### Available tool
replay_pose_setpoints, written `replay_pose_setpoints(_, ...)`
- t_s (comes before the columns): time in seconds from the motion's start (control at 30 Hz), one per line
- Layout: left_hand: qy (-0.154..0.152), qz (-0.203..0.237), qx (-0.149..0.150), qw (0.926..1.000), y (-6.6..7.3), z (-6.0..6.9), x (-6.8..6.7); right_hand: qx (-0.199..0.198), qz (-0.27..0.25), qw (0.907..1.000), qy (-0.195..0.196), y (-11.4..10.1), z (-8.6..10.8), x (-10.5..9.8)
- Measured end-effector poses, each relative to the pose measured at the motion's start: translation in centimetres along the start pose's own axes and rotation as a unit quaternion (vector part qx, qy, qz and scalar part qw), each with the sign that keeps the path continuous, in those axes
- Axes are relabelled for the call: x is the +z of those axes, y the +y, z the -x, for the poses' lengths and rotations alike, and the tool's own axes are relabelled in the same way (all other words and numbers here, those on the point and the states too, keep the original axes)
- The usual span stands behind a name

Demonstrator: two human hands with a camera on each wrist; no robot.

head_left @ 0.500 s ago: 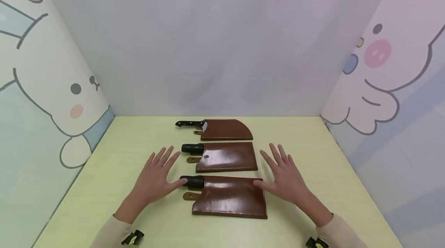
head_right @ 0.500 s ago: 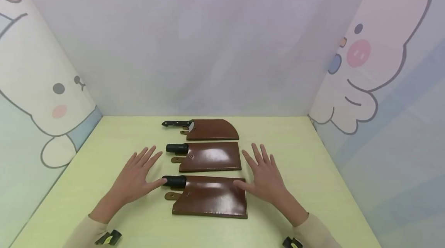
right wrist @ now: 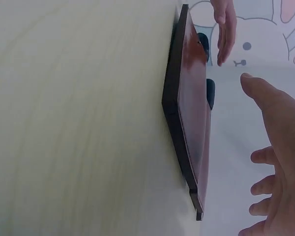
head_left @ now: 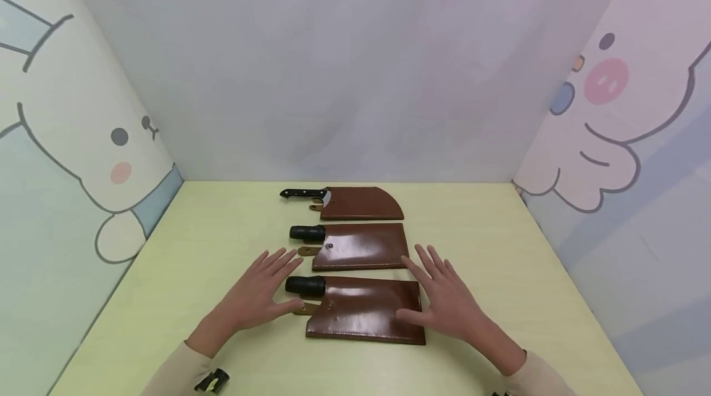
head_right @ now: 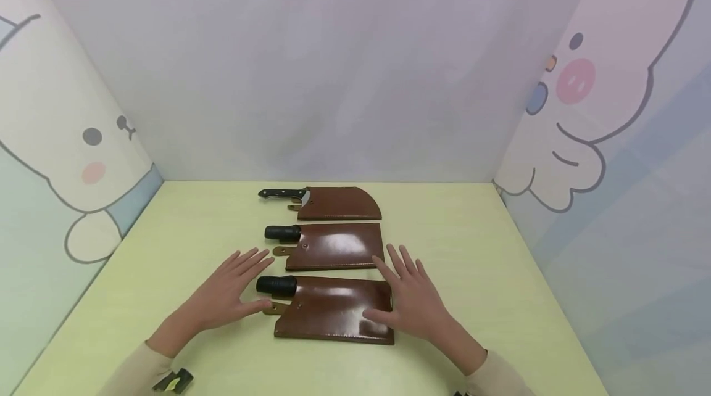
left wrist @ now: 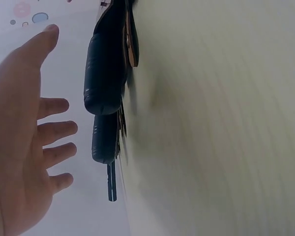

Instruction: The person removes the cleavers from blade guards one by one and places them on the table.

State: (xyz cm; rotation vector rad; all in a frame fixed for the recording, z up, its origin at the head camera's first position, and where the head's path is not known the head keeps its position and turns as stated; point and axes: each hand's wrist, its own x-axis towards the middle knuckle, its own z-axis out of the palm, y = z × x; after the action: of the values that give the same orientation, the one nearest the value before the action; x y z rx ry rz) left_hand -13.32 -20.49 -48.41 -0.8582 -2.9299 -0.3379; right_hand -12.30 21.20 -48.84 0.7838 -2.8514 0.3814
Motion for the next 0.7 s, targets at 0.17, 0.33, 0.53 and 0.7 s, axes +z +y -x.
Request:
replay_pose_setpoints(0.17, -0.010, 0.012, 0.010, 0.9998, 0.2, -0.7, 0.0, -0.022, -0.022, 0.9993, -0.018, -0.8, 0.2, 0.7)
replay_pose_setpoints(0.33, -0.013, 0.016, 0.017, 0.9997, 0.4, -1.5, 0.5, -0.040, -0.039, 0.9973, -0.048, -1.3, 0.3, 1.2)
replay_pose_setpoints(0.53, -0.018, 0.034, 0.031, 0.9988, 0.4, -2.3, 0.9, -0.053, -0.042, 0.9943, -0.082, -1.5, 0.1, 1.9)
replay_pose_setpoints(0.7, -0.034, 0.044, 0.034, 0.9979, 0.4, -2.6, 1.5, -0.048, -0.046, 0.9917, -0.110, -1.7, -0.2, 2.2)
